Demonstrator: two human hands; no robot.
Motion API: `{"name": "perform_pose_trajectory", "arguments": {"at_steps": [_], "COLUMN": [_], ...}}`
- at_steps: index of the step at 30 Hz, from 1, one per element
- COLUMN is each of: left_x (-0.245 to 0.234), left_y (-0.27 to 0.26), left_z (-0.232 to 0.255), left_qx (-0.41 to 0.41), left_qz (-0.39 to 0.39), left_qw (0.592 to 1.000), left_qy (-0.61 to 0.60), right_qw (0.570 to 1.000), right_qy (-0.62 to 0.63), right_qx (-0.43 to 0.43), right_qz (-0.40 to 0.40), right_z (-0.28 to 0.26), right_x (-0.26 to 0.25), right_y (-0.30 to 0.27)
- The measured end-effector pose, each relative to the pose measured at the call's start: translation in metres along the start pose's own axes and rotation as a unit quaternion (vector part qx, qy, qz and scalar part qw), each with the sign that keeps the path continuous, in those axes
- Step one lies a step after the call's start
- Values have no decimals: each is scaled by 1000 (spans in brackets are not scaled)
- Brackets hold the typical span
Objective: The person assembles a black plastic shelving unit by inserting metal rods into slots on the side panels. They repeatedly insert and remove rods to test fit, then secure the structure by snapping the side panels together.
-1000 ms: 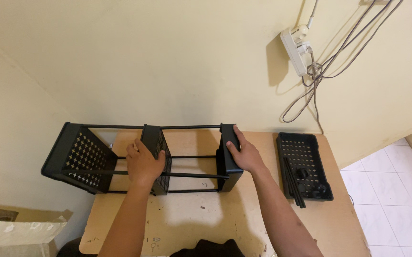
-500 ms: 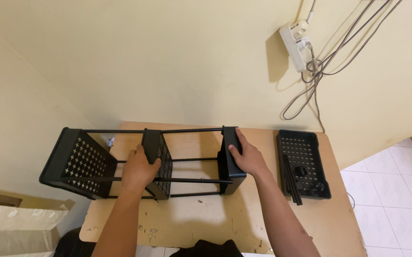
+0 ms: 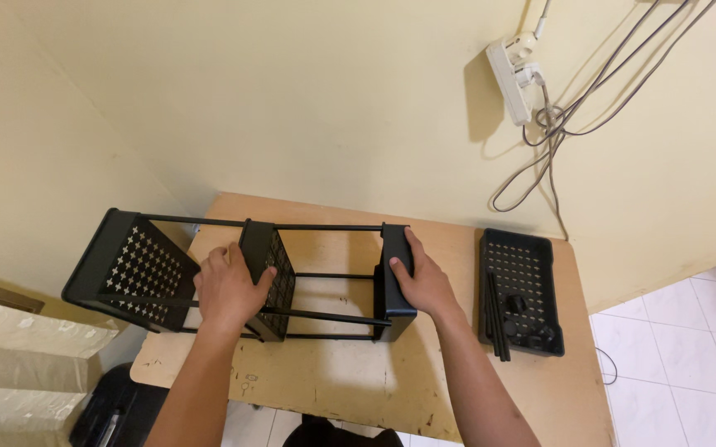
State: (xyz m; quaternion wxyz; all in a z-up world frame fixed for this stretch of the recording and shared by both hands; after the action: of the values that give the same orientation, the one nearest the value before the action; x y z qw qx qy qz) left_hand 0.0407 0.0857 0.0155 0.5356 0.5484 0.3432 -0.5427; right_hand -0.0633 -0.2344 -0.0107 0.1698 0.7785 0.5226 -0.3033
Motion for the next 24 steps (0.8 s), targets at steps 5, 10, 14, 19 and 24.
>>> {"name": "perform_pose_trajectory", "arguments": {"at_steps": [5,10,14,19,24], "left_x": [-1,27,52,66,72], "left_y": [20,52,75,92,99], "left_z": [34,75,104,135,161], "left_qx": [136,279,310,311,330], "left_qz": [31,-45,-105,-187,-263], "left_qw": [986,947,931,915,893], "left_qy": [-92,-153,-160,-176,-155], "right_qw": [999,995,988,966,951], "right_qy": [48,94,134,246,283], "right_qx": [17,-7,-24,38,108], "right_qz": [2,45,75,65,63], "right_z": [5,12,19,30,39], "right_x": [1,2,8,16,21], "right_y": [3,21,39,44,39]}}
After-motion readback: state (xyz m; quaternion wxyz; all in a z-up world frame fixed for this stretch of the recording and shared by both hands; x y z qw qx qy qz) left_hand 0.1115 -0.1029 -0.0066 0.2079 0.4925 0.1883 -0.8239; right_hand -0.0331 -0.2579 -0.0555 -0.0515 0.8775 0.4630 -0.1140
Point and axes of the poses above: each hand's wrist, its own y-axis towards the middle knuckle, its own x-axis out of the palm, z = x × y, the point moved 4 cm from there along y, towards the middle knuckle, and after that the axes turned 7 degrees about y, right-handed, at the moved point
